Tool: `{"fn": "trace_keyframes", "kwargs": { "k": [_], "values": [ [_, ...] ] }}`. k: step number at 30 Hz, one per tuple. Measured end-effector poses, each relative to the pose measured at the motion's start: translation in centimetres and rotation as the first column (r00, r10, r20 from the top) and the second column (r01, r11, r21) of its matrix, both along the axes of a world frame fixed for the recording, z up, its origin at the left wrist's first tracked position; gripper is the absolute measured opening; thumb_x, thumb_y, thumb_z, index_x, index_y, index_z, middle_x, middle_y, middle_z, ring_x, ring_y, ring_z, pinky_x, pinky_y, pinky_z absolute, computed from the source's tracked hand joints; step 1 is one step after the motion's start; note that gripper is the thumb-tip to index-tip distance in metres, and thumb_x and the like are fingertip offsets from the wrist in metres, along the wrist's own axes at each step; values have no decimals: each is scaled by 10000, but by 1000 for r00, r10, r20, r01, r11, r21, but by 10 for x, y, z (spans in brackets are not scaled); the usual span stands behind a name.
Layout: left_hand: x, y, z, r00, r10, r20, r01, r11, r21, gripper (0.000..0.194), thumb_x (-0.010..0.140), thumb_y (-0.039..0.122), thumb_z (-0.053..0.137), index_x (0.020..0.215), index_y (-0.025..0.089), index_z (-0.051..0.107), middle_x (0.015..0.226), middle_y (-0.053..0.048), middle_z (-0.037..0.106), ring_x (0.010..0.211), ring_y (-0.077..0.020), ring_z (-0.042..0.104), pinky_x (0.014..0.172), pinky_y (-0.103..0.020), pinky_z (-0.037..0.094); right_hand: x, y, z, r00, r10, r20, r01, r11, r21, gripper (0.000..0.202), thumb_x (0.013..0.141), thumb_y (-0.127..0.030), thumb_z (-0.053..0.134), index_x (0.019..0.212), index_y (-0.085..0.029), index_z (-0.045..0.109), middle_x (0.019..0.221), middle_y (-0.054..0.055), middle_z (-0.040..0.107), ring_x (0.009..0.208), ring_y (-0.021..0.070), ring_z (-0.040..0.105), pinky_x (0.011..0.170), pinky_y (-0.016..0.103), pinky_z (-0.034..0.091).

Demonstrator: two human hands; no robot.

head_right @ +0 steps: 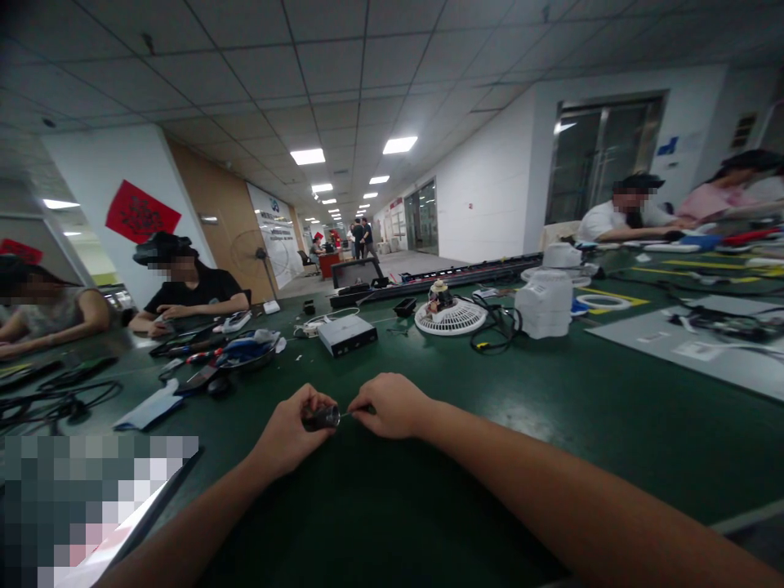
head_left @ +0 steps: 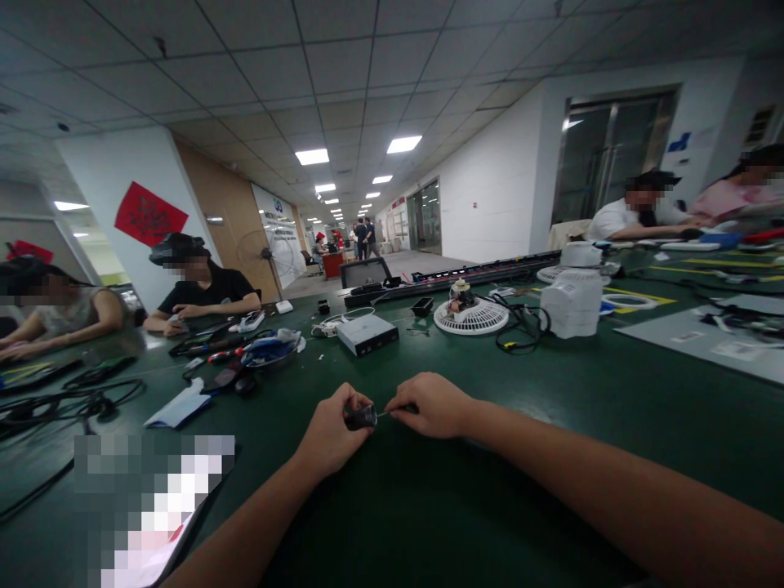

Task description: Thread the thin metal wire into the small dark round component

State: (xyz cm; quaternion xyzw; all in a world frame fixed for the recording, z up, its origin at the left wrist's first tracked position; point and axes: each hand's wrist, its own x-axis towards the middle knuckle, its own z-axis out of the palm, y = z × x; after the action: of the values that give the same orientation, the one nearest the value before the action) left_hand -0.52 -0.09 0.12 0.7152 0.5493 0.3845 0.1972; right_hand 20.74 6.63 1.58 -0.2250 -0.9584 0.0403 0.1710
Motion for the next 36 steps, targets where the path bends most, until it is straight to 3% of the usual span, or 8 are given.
{"fn": "trace_keyframes", "kwargs": {
  "k": [8,12,17,23,30,36],
  "values": [
    [-1,-1,1,1000,-24,3,24,1000,2,285,677,120,676,749,222,419,974,-34,714,942,-201,667,769,-314,516,-3,-1,-1,993,-118,-13,119,993,16,276,883,-280,528,1063,-250,736,931,50,732,818,202,634,719,291,420],
    [-2,2,-1,1000,-13,22,13,1000,13,294,673,117,679,738,220,412,957,-41,702,944,-207,666,771,-321,522,-3,2,-5,995,-86,43,84,995,47,280,874,-265,531,1067,-250,733,889,47,734,789,203,636,697,291,418],
    [-3,3,-4,999,-33,32,32,999,28,297,667,97,664,735,222,403,948,-35,703,933,-202,669,768,-318,525,-1,3,-4,1000,5,-2,-5,1000,-3,261,863,-262,557,1047,-242,741,889,26,740,760,171,637,681,263,413],
    [-1,1,-1,999,-25,37,24,1000,13,289,670,101,671,737,220,416,963,-40,708,950,-208,667,782,-328,527,-2,2,-1,994,-106,-32,108,994,37,263,869,-264,543,1037,-249,745,907,33,743,792,193,641,699,285,420],
    [-2,1,-1,1000,-22,14,22,1000,8,294,664,90,666,736,220,412,953,-41,709,931,-211,671,757,-327,522,-2,3,-5,1000,-17,23,18,1000,-24,251,848,-268,565,1015,-255,753,878,23,746,765,188,648,677,281,419],
    [-2,1,-2,999,-32,10,31,999,5,293,658,98,676,747,220,425,953,-34,710,945,-208,669,772,-328,519,-3,1,-2,996,-74,-50,71,996,-54,260,857,-265,556,1030,-250,750,909,29,747,789,185,647,708,279,424]
  ]
}}
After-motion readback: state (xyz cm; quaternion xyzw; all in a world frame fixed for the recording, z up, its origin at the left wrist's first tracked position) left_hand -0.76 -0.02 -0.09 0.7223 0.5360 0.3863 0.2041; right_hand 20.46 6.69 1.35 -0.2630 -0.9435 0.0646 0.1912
